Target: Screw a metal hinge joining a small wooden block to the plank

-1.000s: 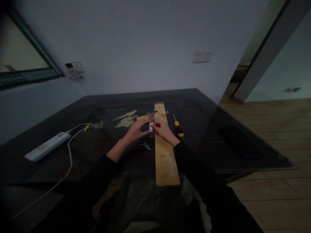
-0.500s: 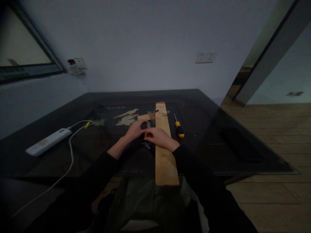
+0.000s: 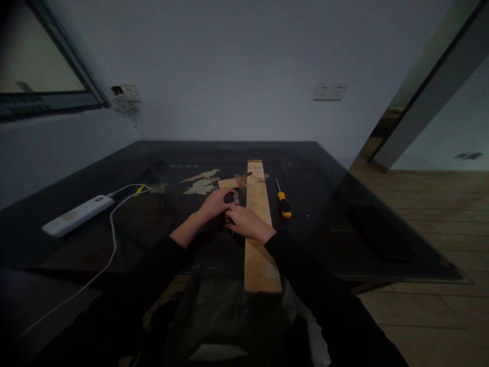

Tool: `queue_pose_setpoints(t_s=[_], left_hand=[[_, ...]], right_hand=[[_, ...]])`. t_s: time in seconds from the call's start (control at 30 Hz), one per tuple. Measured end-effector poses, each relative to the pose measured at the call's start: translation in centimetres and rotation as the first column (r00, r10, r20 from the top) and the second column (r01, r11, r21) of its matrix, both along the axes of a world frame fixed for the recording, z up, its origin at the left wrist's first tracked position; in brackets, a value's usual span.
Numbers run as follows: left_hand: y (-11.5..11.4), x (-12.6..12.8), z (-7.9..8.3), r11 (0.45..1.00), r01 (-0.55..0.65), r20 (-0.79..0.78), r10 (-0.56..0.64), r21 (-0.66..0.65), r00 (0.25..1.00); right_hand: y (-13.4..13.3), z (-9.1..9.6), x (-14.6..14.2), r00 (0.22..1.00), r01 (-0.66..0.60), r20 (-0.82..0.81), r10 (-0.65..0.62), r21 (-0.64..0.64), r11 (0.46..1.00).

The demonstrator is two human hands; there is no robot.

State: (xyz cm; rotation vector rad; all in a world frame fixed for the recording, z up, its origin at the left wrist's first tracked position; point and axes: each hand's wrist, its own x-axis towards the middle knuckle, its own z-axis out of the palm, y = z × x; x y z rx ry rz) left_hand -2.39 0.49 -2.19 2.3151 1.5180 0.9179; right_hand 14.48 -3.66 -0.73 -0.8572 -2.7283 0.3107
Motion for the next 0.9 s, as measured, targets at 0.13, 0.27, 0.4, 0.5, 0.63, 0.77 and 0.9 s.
queue_pose_setpoints(t_s=[0.13,0.27,0.4,0.5,0.63,0.77,0.9], left_hand=[[0.2,0.0,-0.1,1.0,0.001,0.014,-0.001,-0.004,1.0],[0.2,-0.1,-0.3,1.0,0.009,0.058,-0.008,-0.018,0.998],[0.6,0.2,-0.7,0.997,0.041,0.154,-0.031,-0.064,0.988],[1.8,1.2,-1.2,0.989,0.087,0.286,-0.049,-0.12,0.957],[3.8,3.1,-1.8,0.979,0.002,0.413,0.085,-0.206,0.907],[4.1,3.5,-2.2,0.982,0.019,0.425,0.064,-0.19,0.903],[3.1,2.5,-1.8,0.975,0.099,0.349,-0.024,-0.198,0.937]], right_hand=[[0.0,0.0,-0.1,1.0,0.001,-0.031,-0.001,0.004,1.0],[0.0,0.6,0.0,0.982,0.008,-0.19,-0.023,-0.082,0.997],[0.8,1.5,1.1,0.898,0.003,-0.414,-0.148,-0.331,0.944],[2.4,1.8,2.7,0.759,-0.049,-0.58,-0.295,-0.503,0.863],[4.9,1.9,5.0,0.526,-0.022,-0.678,-0.513,-0.614,0.789],[6.3,1.3,6.3,0.301,-0.041,-0.674,-0.674,-0.716,0.697],[6.4,0.8,6.4,0.253,-0.099,-0.62,-0.743,-0.78,0.618]])
